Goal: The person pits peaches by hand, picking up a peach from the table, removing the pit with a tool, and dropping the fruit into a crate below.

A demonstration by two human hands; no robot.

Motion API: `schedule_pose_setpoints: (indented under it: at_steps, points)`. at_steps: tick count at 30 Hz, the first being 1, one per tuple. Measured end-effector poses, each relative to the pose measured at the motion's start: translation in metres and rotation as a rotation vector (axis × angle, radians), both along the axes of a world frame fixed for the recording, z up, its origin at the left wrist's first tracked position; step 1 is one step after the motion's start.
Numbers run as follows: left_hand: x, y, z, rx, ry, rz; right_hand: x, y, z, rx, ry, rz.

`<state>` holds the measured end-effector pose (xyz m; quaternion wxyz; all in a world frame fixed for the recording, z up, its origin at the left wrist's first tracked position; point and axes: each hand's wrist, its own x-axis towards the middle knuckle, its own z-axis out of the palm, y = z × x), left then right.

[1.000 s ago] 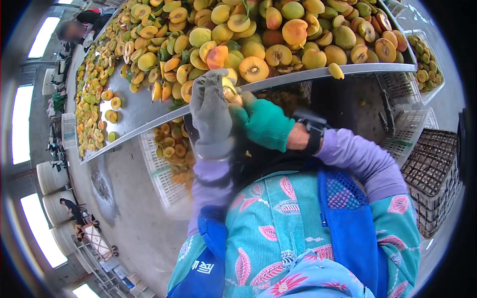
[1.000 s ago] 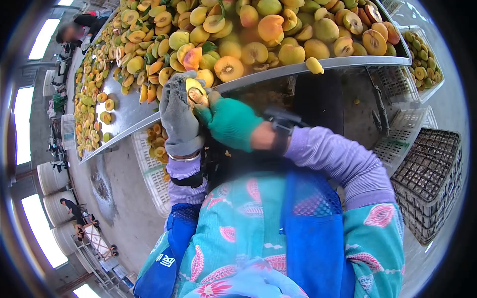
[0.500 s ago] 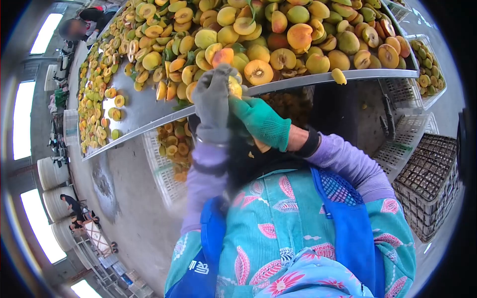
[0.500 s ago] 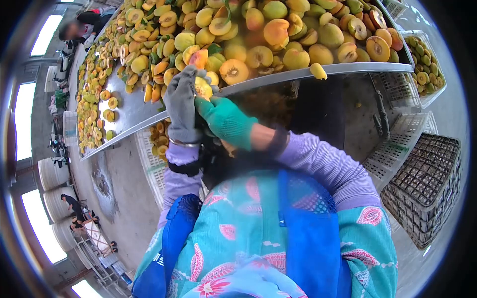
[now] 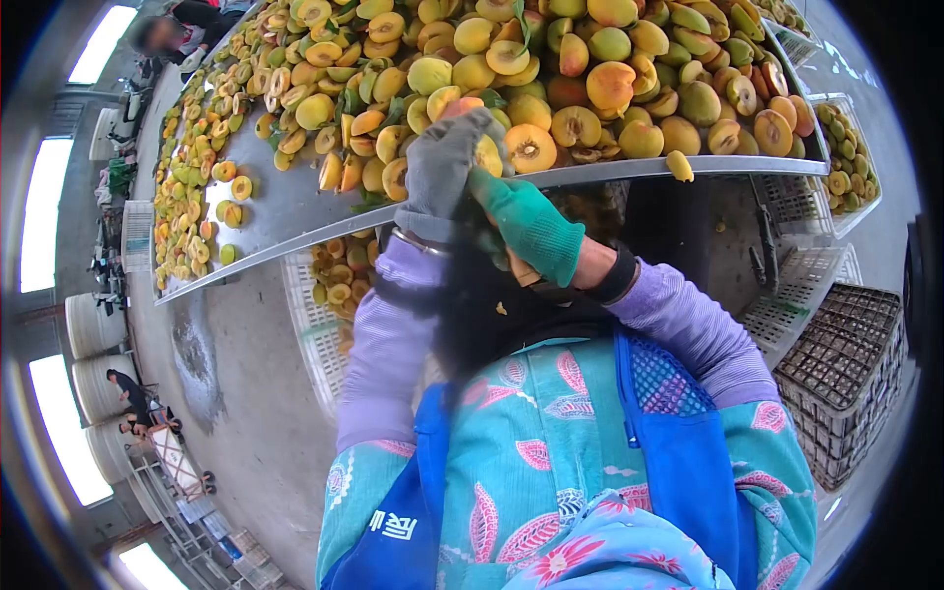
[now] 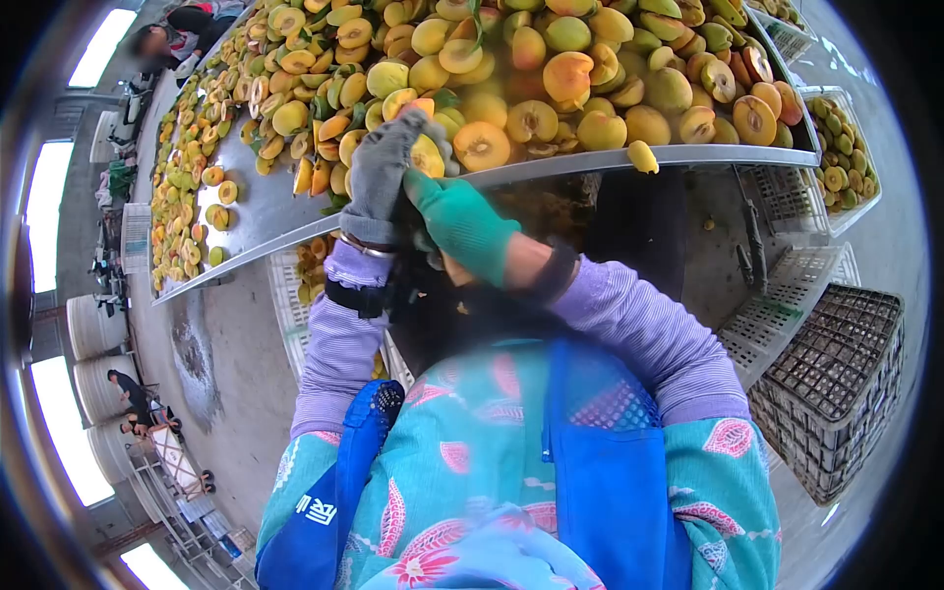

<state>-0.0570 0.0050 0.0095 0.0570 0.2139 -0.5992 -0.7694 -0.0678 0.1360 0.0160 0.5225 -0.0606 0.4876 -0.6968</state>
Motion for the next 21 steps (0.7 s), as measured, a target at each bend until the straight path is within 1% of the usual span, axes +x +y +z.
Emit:
schedule_pose_setpoints:
  at_steps: [3, 4, 7, 8, 11, 12, 13, 14, 16, 17, 18, 19, 20, 21]
  points:
    - [0.008, -0.008, 0.005, -0.054, -0.005, -0.149, -0.002, 0.014, -0.004, -0.343, -0.560, 0.174]
    - [0.015, -0.007, 0.005, 0.034, 0.074, -0.163, 0.000, 0.011, -0.007, -0.379, -0.661, 0.205]
    - [0.023, -0.007, -0.001, 0.227, 0.079, -0.120, 0.017, 0.001, 0.004, -0.086, -0.349, 0.028]
    - [0.024, -0.004, 0.001, 0.042, 0.119, -0.060, 0.012, 0.007, 0.001, -0.181, -0.391, 0.149]
    - [0.031, -0.013, 0.000, 0.056, 0.292, -0.212, 0.014, 0.007, -0.008, -0.572, -0.790, 0.281]
    - [0.038, -0.003, 0.009, 0.003, 0.434, -0.103, 0.016, 0.003, -0.004, -0.573, -0.707, 0.325]
    - [0.052, -0.006, -0.003, 0.179, 0.445, 0.088, 0.017, 0.001, -0.003, -0.571, -0.727, 0.372]
    - [0.070, -0.014, -0.028, 0.354, 0.445, 0.277, 0.020, 0.000, -0.002, -0.572, -0.753, 0.411]
    - [0.101, -0.024, -0.024, 0.637, 0.445, 0.519, 0.021, 0.002, 0.002, -0.617, -0.744, 0.444]
    - [0.125, -0.032, -0.006, 0.750, 0.443, 0.583, 0.019, 0.010, -0.001, -0.508, -0.730, 0.424]
    - [0.148, -0.041, -0.002, 0.260, 0.219, 0.706, 0.013, 0.020, -0.007, -0.402, -0.712, 0.405]
    - [0.150, -0.049, 0.000, -0.151, 0.054, 0.712, 0.004, 0.028, -0.015, -0.307, -0.682, 0.378]
    - [0.152, -0.057, 0.001, -0.550, -0.162, 0.743, 0.000, 0.033, -0.042, -0.281, -0.741, 0.319]
    - [0.144, -0.061, 0.002, -0.853, -0.334, 0.688, 0.003, 0.034, -0.041, -0.152, -0.720, 0.275]
